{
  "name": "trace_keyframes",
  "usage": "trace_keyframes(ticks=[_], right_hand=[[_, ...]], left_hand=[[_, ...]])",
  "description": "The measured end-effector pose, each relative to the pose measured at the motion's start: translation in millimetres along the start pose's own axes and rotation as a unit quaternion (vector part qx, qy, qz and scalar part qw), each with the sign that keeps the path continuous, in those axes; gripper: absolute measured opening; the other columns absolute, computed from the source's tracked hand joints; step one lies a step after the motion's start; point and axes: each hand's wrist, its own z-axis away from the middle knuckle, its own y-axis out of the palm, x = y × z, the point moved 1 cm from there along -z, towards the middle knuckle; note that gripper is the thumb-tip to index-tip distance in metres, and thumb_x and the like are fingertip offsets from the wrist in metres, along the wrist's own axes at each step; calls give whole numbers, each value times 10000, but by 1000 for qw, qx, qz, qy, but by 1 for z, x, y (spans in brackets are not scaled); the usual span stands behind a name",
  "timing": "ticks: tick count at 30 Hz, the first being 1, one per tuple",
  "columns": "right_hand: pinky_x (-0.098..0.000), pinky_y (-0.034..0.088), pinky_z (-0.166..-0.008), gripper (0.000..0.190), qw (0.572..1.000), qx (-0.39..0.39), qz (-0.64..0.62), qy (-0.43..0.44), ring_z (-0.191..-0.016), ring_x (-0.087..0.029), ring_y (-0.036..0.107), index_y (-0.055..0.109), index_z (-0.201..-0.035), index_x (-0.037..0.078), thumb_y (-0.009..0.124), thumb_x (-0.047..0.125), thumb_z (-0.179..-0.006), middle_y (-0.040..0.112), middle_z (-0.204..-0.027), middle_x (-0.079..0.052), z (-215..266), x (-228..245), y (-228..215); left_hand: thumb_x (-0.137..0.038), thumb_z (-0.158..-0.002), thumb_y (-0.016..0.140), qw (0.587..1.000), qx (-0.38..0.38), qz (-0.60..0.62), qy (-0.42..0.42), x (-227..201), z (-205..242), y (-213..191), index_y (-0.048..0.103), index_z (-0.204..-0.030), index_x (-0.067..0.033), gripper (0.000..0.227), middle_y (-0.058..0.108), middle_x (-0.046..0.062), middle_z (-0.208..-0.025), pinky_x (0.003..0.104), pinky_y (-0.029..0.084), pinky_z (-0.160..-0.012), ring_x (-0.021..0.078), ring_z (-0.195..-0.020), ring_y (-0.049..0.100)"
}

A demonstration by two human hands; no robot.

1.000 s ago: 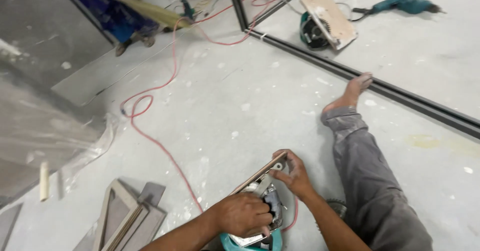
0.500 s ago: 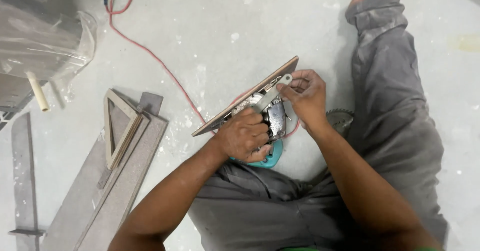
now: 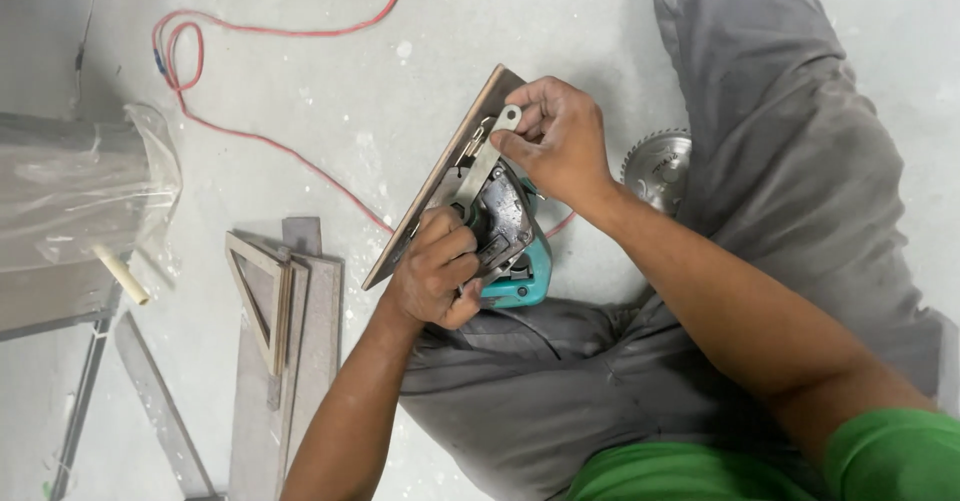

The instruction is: Replacing parts and reassembling a hand-held circular saw.

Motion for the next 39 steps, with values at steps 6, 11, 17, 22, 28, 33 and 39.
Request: trace_keyframes(ticks=[6, 11, 17, 22, 28, 33, 39], right_hand=[[-210, 533, -535, 284, 998, 38, 34, 33, -636, -72, 689, 649, -1036, -24, 837, 10, -824, 729, -752, -59, -2, 1, -4], [-209, 528, -544, 311, 998, 41, 53, 0, -637, -70, 687, 637, -1041, -27, 844, 5, -811, 720, -746, -58, 1, 8, -6], [-210, 544, -570, 335, 998, 49, 35, 10, -661, -75, 688, 625, -1053, -6, 850, 38, -809, 706, -773, -40, 0, 5, -8], [-289, 581, -900, 351, 997, 68, -14, -28, -1004, -143, 649, 579, -1019, 32, 869, 61, -822, 611, -1076, -92, -4, -37, 3], [-414, 418, -1101, 479, 995, 61, 6, -82, -1341, -242, 417, 522, -1178, 34, 818, 199, -840, 406, -1395, -149, -14, -26, 1], [-423, 370, -1089, 578, 985, 124, -115, -25, -1236, -204, 472, 525, -1341, 45, 648, 471, -971, 535, -1279, -95, -39, -62, -8], [-378, 448, -1087, 652, 974, 195, -112, 1, -1088, -147, 596, 663, -1204, 71, 423, 657, -1048, 660, -1051, -24, -54, -74, -13]], left_hand=[[-234, -626, 678, 998, 62, 1, 4, 11, 2, 1, 506, -610, -35, 264, 400, 107, -704, 444, 445, -757, 295, -716, 447], [-244, -766, 734, 1000, 5, -23, -9, 4, -4, 11, 498, -629, -45, 337, 412, 95, -699, 426, 355, -643, 270, -685, 413], [-344, -795, 784, 995, -31, -99, -13, 6, -1, 22, 456, -591, -62, 479, 380, 74, -654, 407, 359, -599, 250, -651, 411], [-537, -750, 823, 986, -52, -154, -22, 3, -8, 28, 444, -570, -68, 630, 385, 64, -633, 398, 367, -577, 243, -619, 410], [-464, -782, 795, 981, -69, -171, -56, 4, 1, 38, 453, -583, -77, 553, 408, 68, -644, 410, 384, -608, 254, -629, 422], [-352, -850, 705, 975, -110, -156, -114, 0, -1, 46, 480, -614, -87, 420, 421, 71, -660, 427, 383, -654, 263, -657, 424], [-637, -823, 664, 966, -157, -131, -159, -10, -14, 43, 413, -529, -85, 674, 383, 63, -555, 418, 323, -570, 250, -587, 380]])
